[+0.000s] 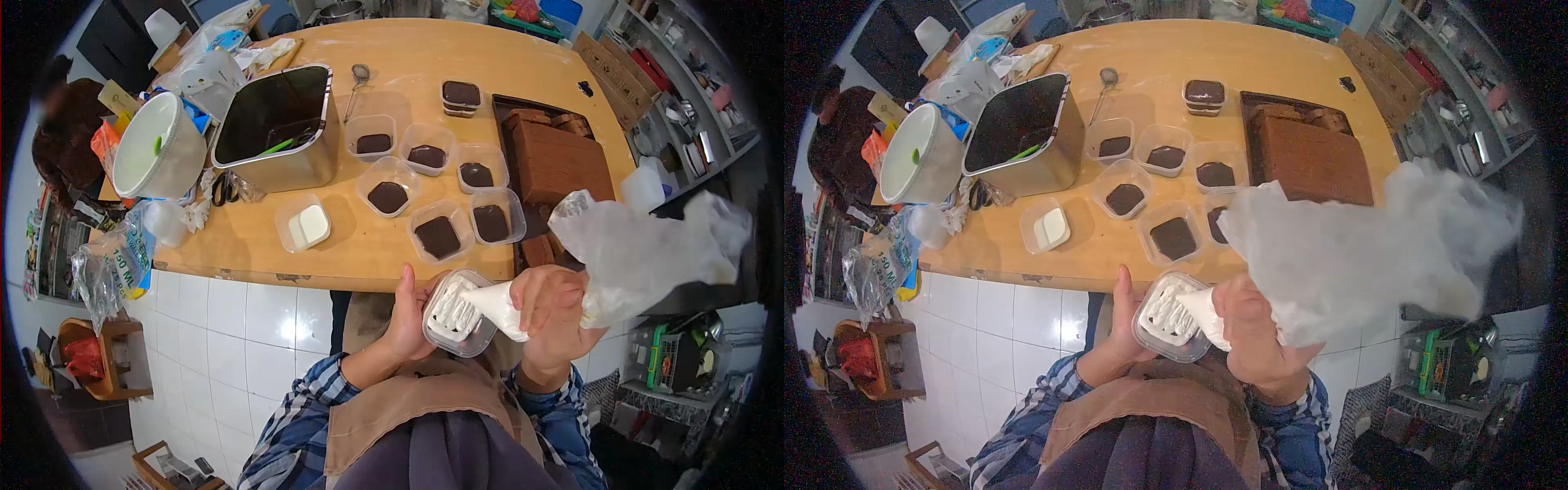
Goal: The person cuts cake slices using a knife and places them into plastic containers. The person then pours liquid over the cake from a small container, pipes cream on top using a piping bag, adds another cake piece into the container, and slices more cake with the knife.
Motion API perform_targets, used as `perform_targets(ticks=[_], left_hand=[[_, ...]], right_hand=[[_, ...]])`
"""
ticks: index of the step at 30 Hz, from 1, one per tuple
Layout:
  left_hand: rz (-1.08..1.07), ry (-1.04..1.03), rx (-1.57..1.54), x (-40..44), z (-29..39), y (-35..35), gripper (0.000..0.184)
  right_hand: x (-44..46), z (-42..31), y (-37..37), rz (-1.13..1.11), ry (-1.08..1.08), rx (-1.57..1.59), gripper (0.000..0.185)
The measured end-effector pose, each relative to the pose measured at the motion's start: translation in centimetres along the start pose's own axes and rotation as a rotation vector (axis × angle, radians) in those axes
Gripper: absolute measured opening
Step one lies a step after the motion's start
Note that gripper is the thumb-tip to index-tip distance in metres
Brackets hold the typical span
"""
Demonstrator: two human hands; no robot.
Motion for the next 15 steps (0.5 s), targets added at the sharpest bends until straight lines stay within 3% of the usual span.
perform_targets(ticks=[3, 7, 12, 15], left_hand=[[-0.135, 0.030, -0.250, 0.0, -0.4, 0.4, 0.087], [-0.114, 0.022, -0.212, -0.2, -0.4, 0.3, 0.087], [-0.109, 0.021, -0.218, -0.2, -0.3, 0.3, 0.087], [-0.015, 0.025, -0.013, -0.2, -0.1, -0.1, 0.088]], right_hand=[[0.4, -0.1, -0.5, -0.032, 0.030, -0.001, 0.033], [0.5, -0.2, -1.6, 0.092, 0.044, -0.180, 0.030], [0.4, -0.5, -1.7, 0.038, 0.011, -0.205, 0.031], [0.0, -0.6, -1.6, -0.021, -0.026, -0.229, 0.027]])
Point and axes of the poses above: each hand's wrist, its own x-axis towards the middle knuckle, its own y-axis out of the back of the hand, z = x × y, the point moved 3 cm from there along x, towards the middle knuckle, and after that the axes turned 13 degrees about -y, right-handed, at the moved point
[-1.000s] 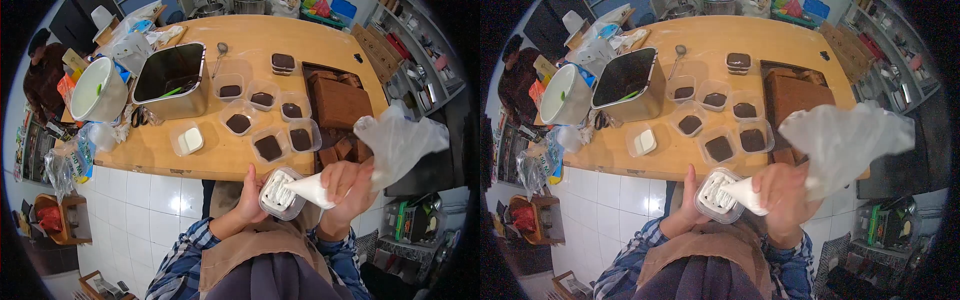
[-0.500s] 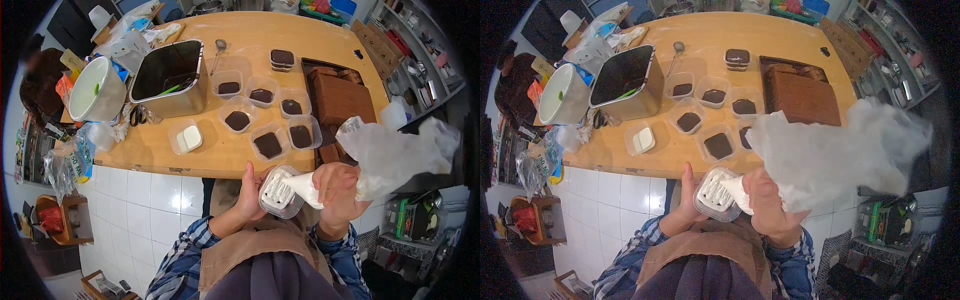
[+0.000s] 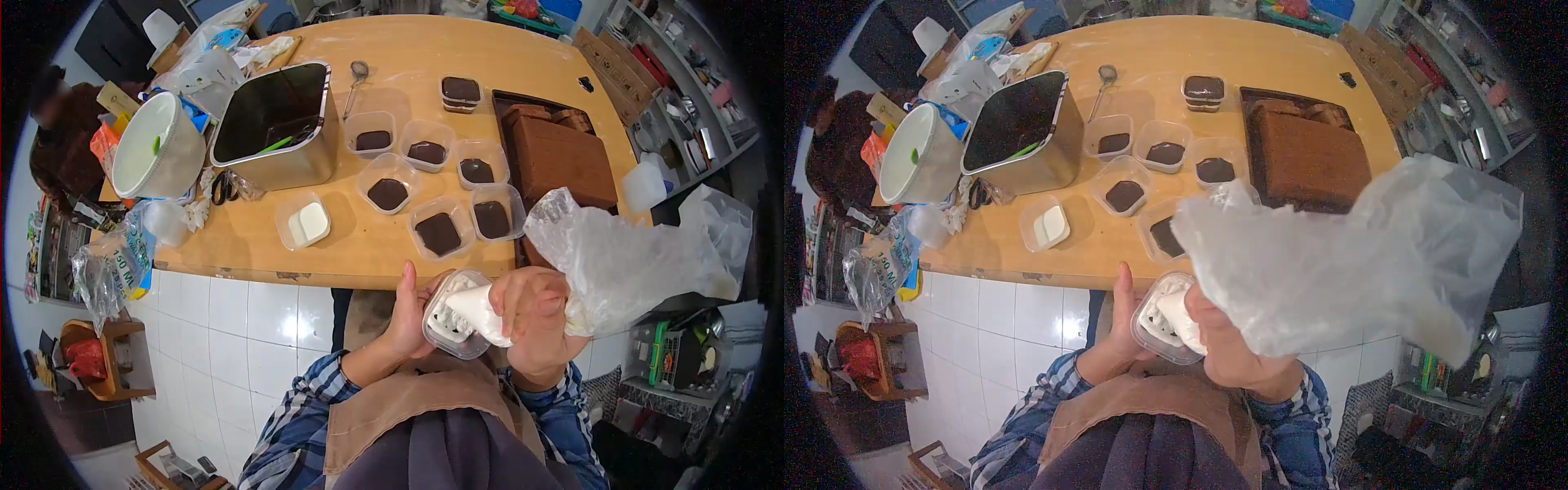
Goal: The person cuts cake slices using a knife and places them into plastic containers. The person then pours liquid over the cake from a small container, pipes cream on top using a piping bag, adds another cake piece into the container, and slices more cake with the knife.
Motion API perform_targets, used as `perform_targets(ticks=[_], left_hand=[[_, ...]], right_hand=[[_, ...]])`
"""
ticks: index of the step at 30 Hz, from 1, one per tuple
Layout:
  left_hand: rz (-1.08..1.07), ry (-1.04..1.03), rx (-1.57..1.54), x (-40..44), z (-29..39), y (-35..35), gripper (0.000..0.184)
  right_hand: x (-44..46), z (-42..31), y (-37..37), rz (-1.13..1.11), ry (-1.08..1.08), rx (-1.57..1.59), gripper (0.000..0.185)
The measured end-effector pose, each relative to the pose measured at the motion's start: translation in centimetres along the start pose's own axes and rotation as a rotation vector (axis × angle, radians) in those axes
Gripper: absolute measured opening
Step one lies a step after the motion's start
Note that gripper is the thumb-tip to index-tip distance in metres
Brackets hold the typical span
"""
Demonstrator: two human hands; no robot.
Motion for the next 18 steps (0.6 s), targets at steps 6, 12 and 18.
perform_targets(ticks=[6, 12, 18], left_hand=[[0.107, -0.013, 0.049, 0.0, 0.1, -0.5, 0.087], [0.111, -0.041, 0.051, 0.0, 0.2, -0.4, 0.087], [0.103, -0.028, 0.031, 0.0, 0.3, -0.3, 0.088]], right_hand=[[-0.7, 0.3, 0.1, -0.090, -0.055, -0.022, 0.021], [-1.0, 0.7, 0.1, -0.103, -0.082, -0.013, 0.015], [-1.3, 0.9, 0.6, -0.065, -0.097, 0.031, 0.012]])
Point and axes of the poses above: each hand's wrist, its own x-axis towards the middle knuckle, its own y-axis out of the back of the hand, z = x × y, the point moved 3 cm from there along x, towards the middle knuckle, and after that the axes turned 13 degrees about -y, right-handed, at the moved point
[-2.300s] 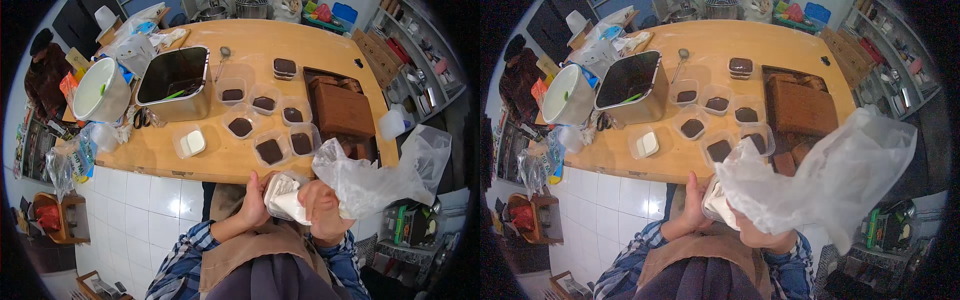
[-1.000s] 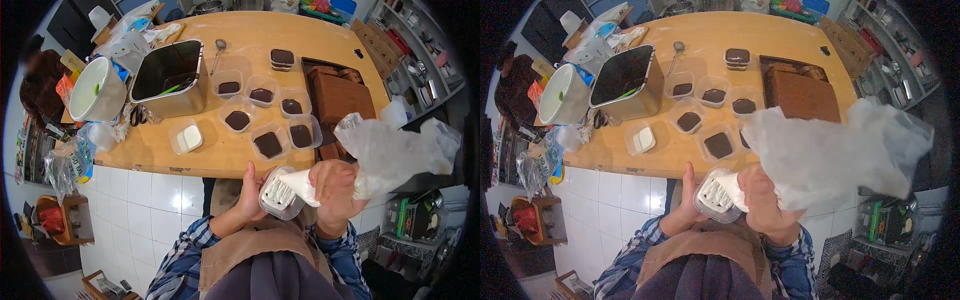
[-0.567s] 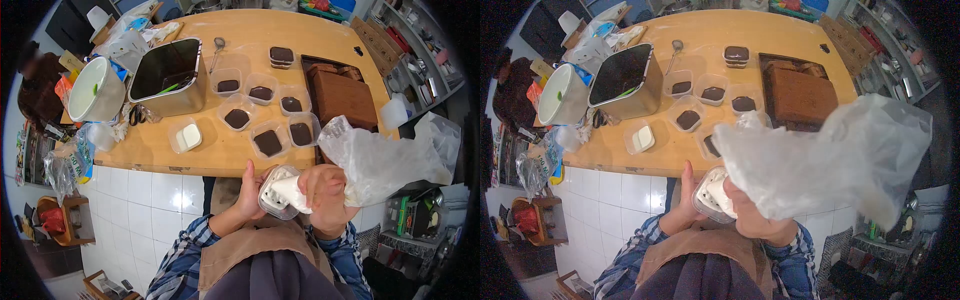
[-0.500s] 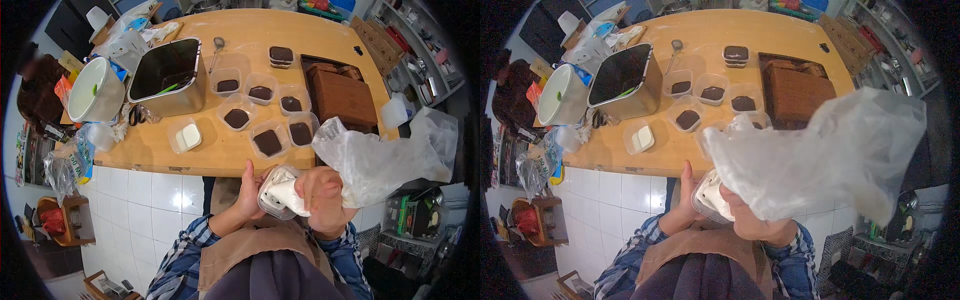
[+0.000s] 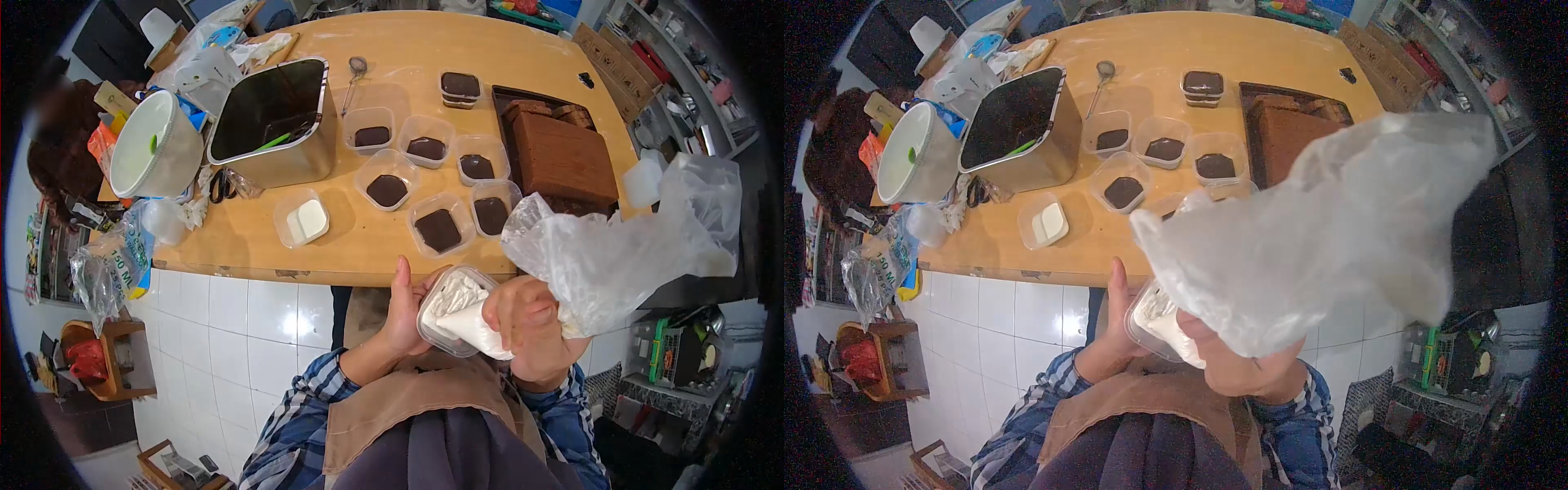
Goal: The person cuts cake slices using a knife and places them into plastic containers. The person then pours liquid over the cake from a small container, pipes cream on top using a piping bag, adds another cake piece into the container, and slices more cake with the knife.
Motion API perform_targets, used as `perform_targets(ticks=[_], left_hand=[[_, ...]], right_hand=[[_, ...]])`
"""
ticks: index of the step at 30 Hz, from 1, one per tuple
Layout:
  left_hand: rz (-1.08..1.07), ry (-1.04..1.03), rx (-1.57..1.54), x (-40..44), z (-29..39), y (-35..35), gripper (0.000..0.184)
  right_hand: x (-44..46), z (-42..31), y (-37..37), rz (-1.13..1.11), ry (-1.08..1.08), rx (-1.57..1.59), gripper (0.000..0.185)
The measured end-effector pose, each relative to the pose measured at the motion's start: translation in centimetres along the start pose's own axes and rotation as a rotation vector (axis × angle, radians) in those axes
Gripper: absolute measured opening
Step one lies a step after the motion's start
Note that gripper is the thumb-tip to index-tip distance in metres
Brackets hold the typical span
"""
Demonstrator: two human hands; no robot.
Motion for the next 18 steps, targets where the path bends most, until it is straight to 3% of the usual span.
perform_targets(ticks=[12, 15, 18], left_hand=[[0.054, -0.030, 0.039, 0.1, 0.3, -0.2, 0.088], [0.069, -0.022, 0.055, 0.1, 0.3, -0.3, 0.088], [-0.160, -0.029, -0.136, 0.3, 0.2, 0.3, 0.089]], right_hand=[[0.2, -0.4, -0.4, 0.120, 0.069, 0.072, 0.010], [0.3, 0.3, 0.7, 0.037, -0.044, 0.198, 0.019], [0.6, 0.1, 0.5, -0.028, -0.139, 0.288, 0.026]])
Point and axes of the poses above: each hand's wrist, its own x-axis towards the middle knuckle, its own y-axis out of the back of the hand, z = x × y, the point moved 3 cm from there along x, towards the middle knuckle, and after that the axes turned 13 degrees about -y, right-handed, at the moved point
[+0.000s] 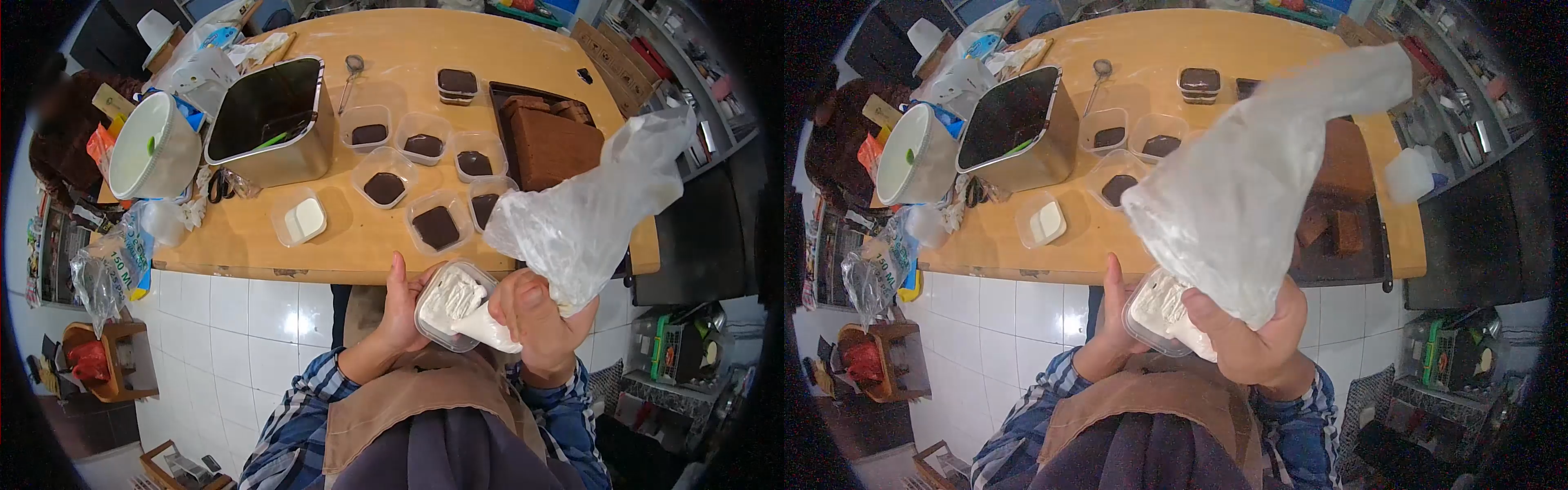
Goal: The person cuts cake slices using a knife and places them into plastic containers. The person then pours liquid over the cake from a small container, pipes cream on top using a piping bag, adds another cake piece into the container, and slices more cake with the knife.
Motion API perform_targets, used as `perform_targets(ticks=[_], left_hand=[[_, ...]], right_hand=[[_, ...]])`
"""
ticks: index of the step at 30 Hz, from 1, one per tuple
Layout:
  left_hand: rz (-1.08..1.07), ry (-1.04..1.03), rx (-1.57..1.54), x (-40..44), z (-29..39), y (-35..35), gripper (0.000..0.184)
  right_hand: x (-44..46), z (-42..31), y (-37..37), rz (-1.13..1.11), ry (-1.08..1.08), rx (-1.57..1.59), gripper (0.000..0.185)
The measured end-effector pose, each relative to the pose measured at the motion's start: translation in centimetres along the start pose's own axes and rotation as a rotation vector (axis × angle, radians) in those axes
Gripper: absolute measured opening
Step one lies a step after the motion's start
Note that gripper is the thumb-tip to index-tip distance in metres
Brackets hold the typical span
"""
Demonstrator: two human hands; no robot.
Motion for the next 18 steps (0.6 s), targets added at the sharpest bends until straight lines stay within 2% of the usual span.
perform_targets(ticks=[3, 6, 12, 15, 18], left_hand=[[0.157, 0.023, 0.154, 0.0, -0.1, -0.4, 0.089], [0.223, 0.020, 0.155, 0.1, -0.2, -0.5, 0.089], [0.245, 0.038, 0.235, 0.2, -0.1, -0.6, 0.090], [0.061, 0.036, 0.020, 0.2, -0.1, 0.3, 0.085], [0.134, 0.082, 0.373, 0.1, 0.1, 0.4, 0.074]], right_hand=[[0.3, 0.1, 0.1, -0.059, -0.017, -0.047, 0.026], [0.6, 0.1, -0.1, -0.046, -0.030, -0.055, 0.025], [1.0, -0.1, 0.0, -0.019, -0.047, -0.106, 0.025], [0.9, -0.5, 0.5, 0.081, -0.024, -0.008, 0.022], [1.4, -0.3, 2.1, 0.062, 0.125, 0.197, 0.015]])
Point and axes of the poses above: each hand's wrist, its own x-axis towards the middle knuckle, its own y-axis out of the back of the hand, z = x × y, the point moved 3 cm from there along x, towards the middle knuckle, and after that the axes turned 13 degrees about -y, right-handed, at the moved point
